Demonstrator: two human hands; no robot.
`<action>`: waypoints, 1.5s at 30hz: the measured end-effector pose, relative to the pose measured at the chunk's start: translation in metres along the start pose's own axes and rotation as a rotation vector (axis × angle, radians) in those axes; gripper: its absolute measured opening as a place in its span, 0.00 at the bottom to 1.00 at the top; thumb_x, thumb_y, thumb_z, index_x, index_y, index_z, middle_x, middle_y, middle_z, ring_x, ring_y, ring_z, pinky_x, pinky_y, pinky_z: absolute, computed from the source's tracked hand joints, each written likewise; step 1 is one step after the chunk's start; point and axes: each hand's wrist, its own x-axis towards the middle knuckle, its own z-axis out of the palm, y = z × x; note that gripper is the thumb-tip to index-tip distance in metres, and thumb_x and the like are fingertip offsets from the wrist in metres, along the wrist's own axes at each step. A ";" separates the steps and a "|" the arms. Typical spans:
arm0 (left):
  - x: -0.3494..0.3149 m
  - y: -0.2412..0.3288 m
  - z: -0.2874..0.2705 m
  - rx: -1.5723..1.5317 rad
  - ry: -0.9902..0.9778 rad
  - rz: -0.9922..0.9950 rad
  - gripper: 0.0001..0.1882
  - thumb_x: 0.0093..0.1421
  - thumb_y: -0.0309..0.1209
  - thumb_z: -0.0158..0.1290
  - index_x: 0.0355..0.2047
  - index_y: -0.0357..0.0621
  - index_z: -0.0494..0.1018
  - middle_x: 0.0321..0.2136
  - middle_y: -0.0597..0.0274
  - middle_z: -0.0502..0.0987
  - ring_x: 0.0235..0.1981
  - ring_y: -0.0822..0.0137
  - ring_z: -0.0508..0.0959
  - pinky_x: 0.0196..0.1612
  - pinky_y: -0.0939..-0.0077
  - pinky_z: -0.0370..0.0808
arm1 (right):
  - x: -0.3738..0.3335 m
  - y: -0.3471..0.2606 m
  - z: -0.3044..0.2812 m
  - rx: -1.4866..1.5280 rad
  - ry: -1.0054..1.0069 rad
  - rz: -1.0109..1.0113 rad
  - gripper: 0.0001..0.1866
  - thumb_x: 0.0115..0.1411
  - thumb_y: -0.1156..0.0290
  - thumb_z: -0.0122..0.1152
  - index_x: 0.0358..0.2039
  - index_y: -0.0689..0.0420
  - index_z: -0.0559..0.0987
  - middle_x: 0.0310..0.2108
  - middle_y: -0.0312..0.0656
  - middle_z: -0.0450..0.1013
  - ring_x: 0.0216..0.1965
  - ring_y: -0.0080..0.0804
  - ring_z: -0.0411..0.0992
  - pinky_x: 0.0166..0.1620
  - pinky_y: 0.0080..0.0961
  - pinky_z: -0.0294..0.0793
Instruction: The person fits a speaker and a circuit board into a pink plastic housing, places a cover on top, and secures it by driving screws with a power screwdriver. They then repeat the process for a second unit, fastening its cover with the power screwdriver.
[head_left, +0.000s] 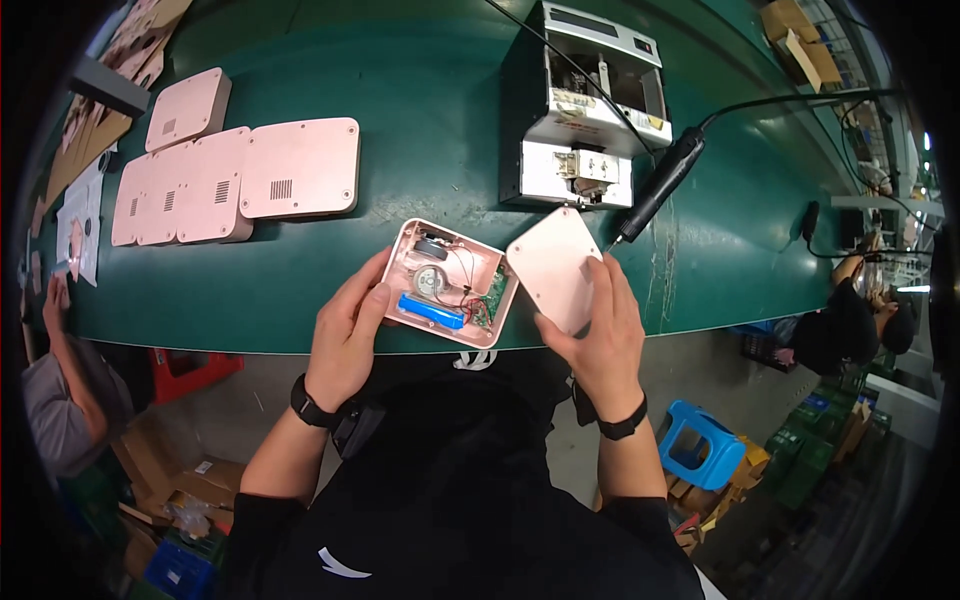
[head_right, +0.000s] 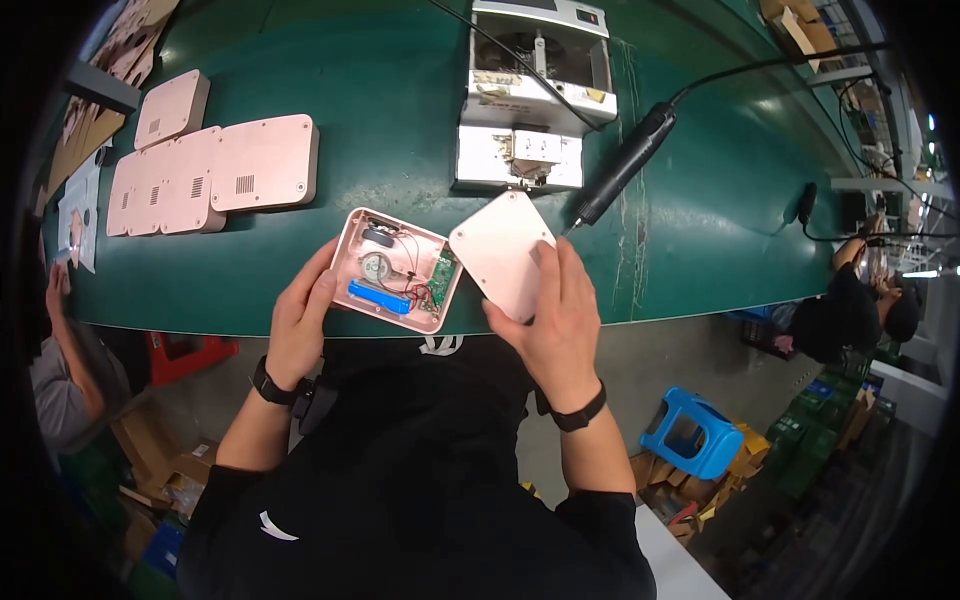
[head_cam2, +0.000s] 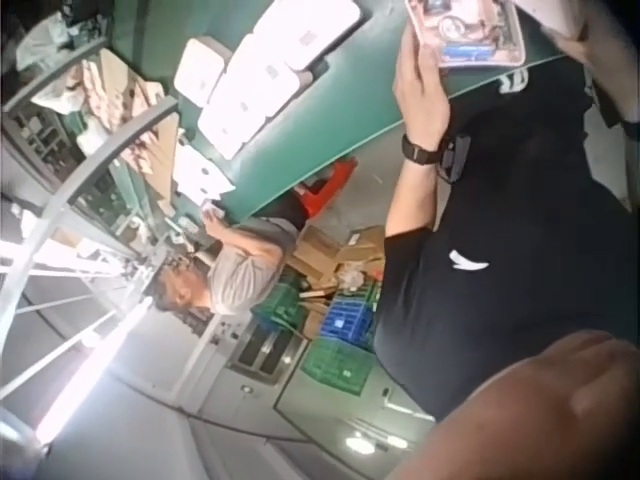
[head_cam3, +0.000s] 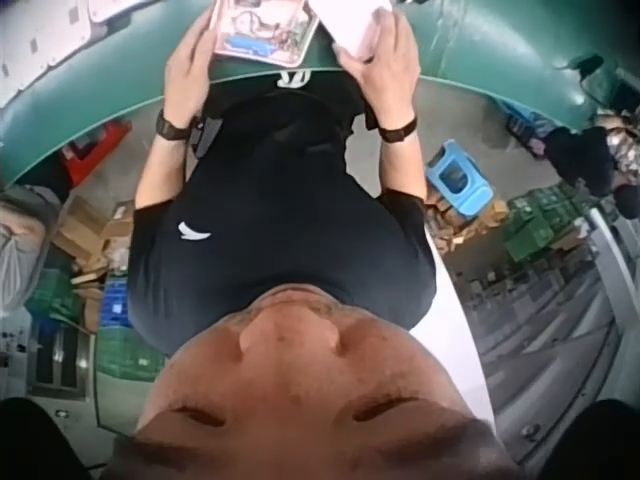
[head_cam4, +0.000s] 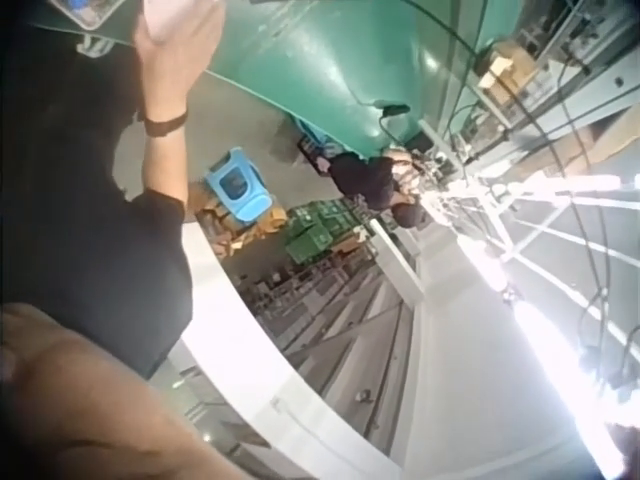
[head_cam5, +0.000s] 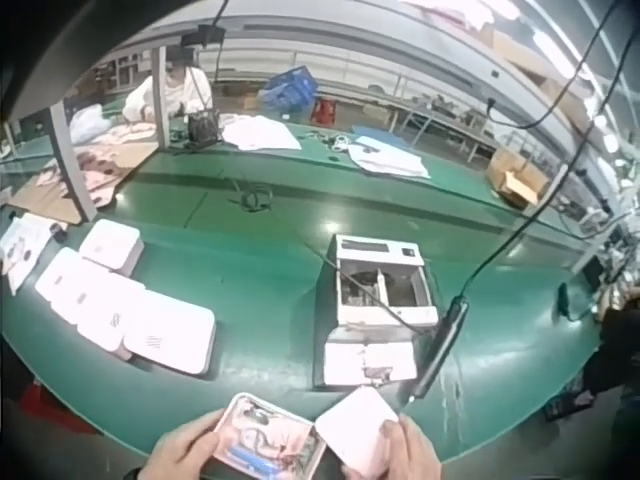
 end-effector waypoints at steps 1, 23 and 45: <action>-0.001 0.002 -0.003 0.149 0.028 0.083 0.24 0.77 0.37 0.47 0.67 0.37 0.69 0.56 0.53 0.78 0.48 0.66 0.81 0.49 0.71 0.80 | 0.000 -0.002 0.004 -0.003 0.031 0.003 0.46 0.45 0.60 0.82 0.62 0.62 0.72 0.62 0.55 0.71 0.58 0.59 0.73 0.58 0.44 0.76; 0.030 0.052 0.002 1.021 -0.327 0.744 0.54 0.42 0.43 0.77 0.70 0.52 0.67 0.66 0.47 0.69 0.68 0.47 0.69 0.69 0.45 0.66 | -0.008 -0.015 0.007 0.265 0.099 0.013 0.26 0.56 0.71 0.77 0.53 0.61 0.79 0.46 0.46 0.78 0.44 0.45 0.78 0.46 0.35 0.80; 0.035 0.056 -0.046 0.385 -0.271 0.147 0.71 0.43 0.62 0.75 0.75 0.32 0.52 0.61 0.48 0.74 0.55 0.59 0.79 0.57 0.61 0.77 | -0.019 -0.069 0.041 1.207 0.210 0.018 0.07 0.62 0.77 0.71 0.40 0.63 0.83 0.28 0.44 0.80 0.27 0.32 0.81 0.32 0.25 0.80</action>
